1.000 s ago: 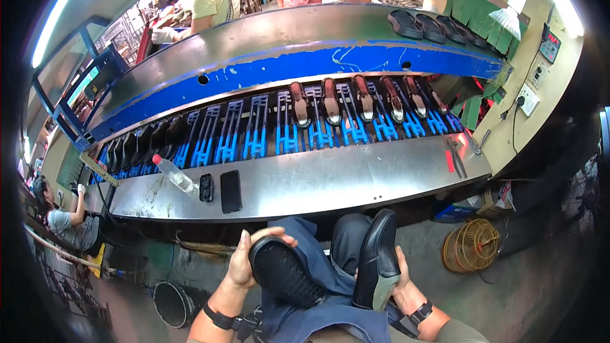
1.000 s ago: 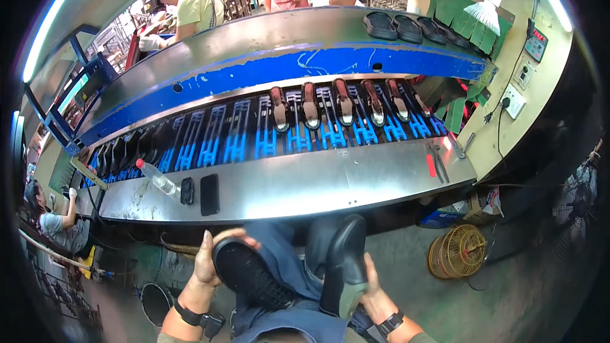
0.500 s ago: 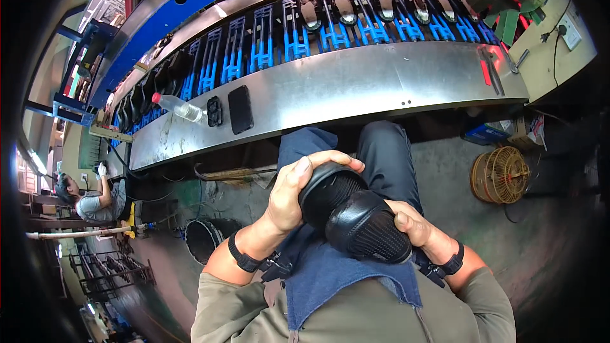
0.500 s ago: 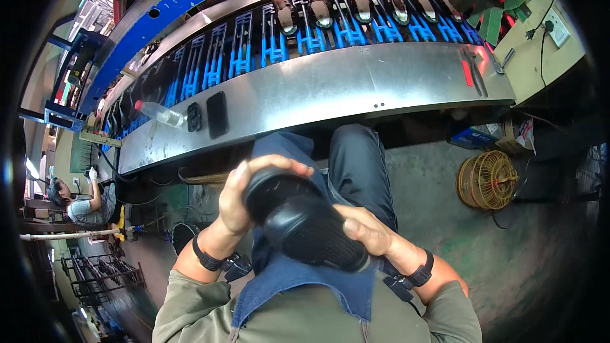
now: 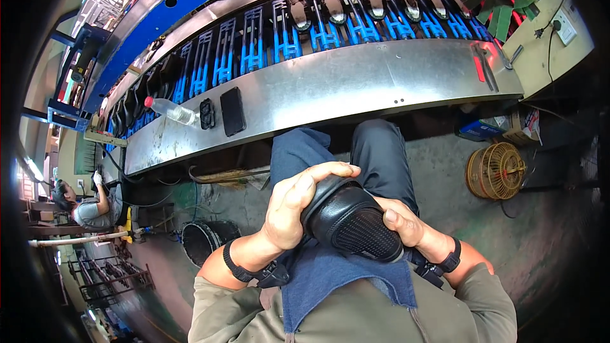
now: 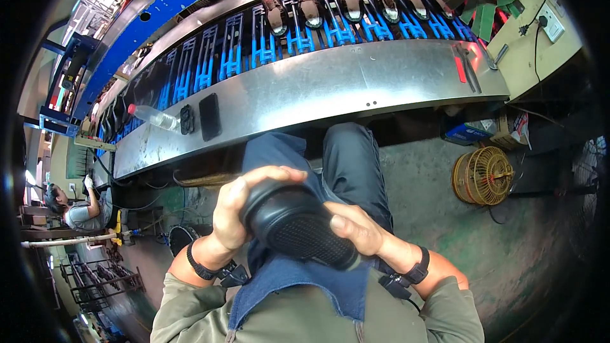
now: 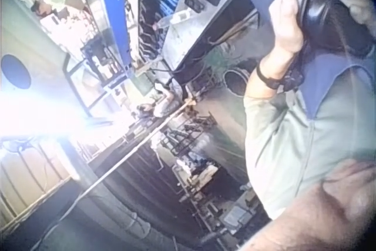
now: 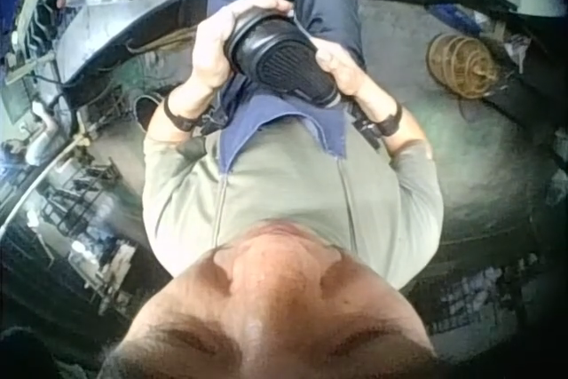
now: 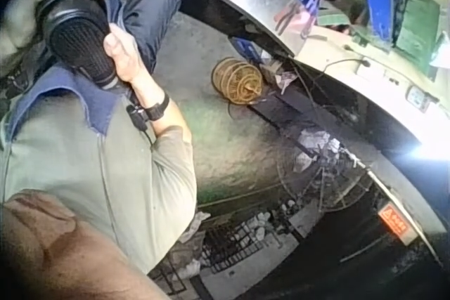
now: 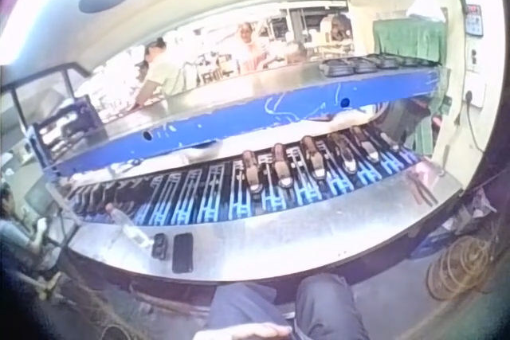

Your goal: The recorder is assembling components of shoes, specifically fitting the sole onto the upper and placing them onto a conveyor system.

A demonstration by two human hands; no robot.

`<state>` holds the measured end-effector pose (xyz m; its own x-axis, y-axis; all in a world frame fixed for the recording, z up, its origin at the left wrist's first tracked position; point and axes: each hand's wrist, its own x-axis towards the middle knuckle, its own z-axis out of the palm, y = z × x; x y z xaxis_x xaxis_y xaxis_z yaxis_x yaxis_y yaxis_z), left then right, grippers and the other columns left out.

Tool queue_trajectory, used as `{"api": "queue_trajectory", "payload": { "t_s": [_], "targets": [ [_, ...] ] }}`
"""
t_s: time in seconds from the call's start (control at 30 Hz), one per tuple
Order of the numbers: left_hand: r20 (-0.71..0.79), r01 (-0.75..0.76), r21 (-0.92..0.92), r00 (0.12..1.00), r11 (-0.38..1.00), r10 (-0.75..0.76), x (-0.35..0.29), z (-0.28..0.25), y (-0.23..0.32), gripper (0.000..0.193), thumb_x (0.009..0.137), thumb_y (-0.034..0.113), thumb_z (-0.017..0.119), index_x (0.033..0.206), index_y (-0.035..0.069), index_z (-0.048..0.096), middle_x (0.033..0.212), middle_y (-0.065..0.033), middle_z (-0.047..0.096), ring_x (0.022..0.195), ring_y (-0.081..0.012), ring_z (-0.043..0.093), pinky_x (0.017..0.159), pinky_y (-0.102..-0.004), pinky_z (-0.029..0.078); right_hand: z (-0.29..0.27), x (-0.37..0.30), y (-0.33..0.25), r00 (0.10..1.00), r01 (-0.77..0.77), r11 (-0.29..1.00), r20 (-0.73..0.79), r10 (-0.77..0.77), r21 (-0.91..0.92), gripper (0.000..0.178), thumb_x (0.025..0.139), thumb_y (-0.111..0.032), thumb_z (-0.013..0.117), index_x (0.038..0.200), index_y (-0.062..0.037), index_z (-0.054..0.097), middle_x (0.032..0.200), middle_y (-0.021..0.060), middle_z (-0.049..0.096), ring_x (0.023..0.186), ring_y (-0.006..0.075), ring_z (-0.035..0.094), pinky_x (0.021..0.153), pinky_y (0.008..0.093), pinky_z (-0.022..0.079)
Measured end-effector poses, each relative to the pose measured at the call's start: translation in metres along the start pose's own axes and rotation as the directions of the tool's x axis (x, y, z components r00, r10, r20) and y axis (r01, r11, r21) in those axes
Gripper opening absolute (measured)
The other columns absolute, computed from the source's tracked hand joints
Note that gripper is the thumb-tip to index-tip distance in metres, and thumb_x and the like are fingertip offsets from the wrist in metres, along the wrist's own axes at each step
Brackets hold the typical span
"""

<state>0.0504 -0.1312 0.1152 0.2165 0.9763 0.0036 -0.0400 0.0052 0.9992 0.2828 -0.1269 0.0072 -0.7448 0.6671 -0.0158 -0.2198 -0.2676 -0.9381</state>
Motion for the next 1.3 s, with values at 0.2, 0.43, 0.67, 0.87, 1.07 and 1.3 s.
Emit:
{"api": "queue_trajectory", "payload": {
  "t_s": [0.2, 0.43, 0.67, 0.87, 1.07, 1.3],
  "targets": [
    [0.002, -0.028, 0.011, 1.000, 1.000, 0.028, 0.000, 0.000, 0.001, 0.072, 0.097, 0.051, 0.034, 0.122, -0.010, 0.062, 0.126, -0.0278, 0.065, 0.121, -0.0368, 0.061, 0.109, -0.0458, 0.044, -0.006, 0.000, 0.007, 0.999, 0.039, 0.995, 0.005, -0.039, -0.096, 0.066, 0.101, -0.059, 0.040, 0.114, 0.0026, 0.062, 0.082, 0.0027, 0.055, 0.078, 0.0133, 0.051, 0.070, 0.0318, 0.042],
    [0.010, -0.004, -0.001, 1.000, 1.000, 0.004, -0.001, 0.002, -0.003, 0.072, 0.096, 0.052, 0.036, 0.122, -0.010, 0.062, 0.128, -0.0283, 0.064, 0.121, -0.0364, 0.060, 0.108, -0.0453, 0.044, -0.009, -0.002, 0.005, 1.000, 0.018, 0.996, -0.005, -0.018, -0.092, 0.059, 0.102, -0.056, 0.042, 0.106, 0.0004, 0.061, 0.073, -0.0018, 0.048, 0.069, 0.0105, 0.044, 0.064, 0.0283, 0.037],
    [0.024, 0.044, 0.034, 0.999, 0.998, -0.045, -0.006, 0.008, 0.004, 0.077, 0.097, 0.056, 0.035, 0.122, -0.011, 0.062, 0.130, -0.0281, 0.063, 0.122, -0.0362, 0.060, 0.109, -0.0450, 0.043, -0.010, -0.005, -0.002, 0.999, -0.027, 0.996, 0.024, 0.029, -0.082, 0.060, 0.101, -0.056, 0.043, 0.104, 0.0002, 0.062, 0.080, 0.0010, 0.055, 0.075, 0.0112, 0.050, 0.067, 0.0294, 0.041],
    [0.046, 0.093, -0.025, 0.995, 0.995, -0.091, -0.019, 0.012, 0.003, 0.074, 0.100, 0.053, 0.034, 0.131, -0.011, 0.055, 0.140, -0.0293, 0.055, 0.128, -0.0357, 0.056, 0.111, -0.0444, 0.041, -0.013, -0.008, 0.002, 0.995, -0.065, 0.997, 0.072, 0.068, -0.039, 0.066, 0.100, -0.060, 0.045, 0.113, 0.0018, 0.064, 0.092, 0.0055, 0.064, 0.086, 0.0139, 0.059, 0.076, 0.0301, 0.046],
    [0.098, -0.148, 0.259, 0.987, 0.954, 0.126, -0.028, 0.008, 0.021, 0.068, 0.084, 0.009, 0.075, 0.142, -0.011, 0.046, 0.146, -0.0286, 0.051, 0.138, -0.0357, 0.050, 0.116, -0.0428, 0.037, -0.012, -0.008, 0.006, 0.999, -0.035, 0.999, 0.023, 0.035, -0.019, 0.065, 0.101, -0.059, 0.044, 0.109, 0.0025, 0.063, 0.093, 0.0053, 0.062, 0.086, 0.0137, 0.057, 0.077, 0.0310, 0.045],
    [0.167, -0.366, 0.638, 0.925, 0.677, 0.343, -0.018, 0.018, 0.005, 0.085, 0.081, 0.011, 0.079, 0.150, -0.011, 0.034, 0.138, -0.0310, 0.057, 0.118, -0.0365, 0.066, 0.101, -0.0404, 0.052, -0.014, -0.018, 0.011, 0.995, -0.079, 0.997, -0.056, 0.078, -0.006, 0.063, 0.100, -0.057, 0.045, 0.112, 0.0026, 0.063, 0.099, 0.0053, 0.064, 0.092, 0.0131, 0.057, 0.082, 0.0300, 0.046]
  ]
}}
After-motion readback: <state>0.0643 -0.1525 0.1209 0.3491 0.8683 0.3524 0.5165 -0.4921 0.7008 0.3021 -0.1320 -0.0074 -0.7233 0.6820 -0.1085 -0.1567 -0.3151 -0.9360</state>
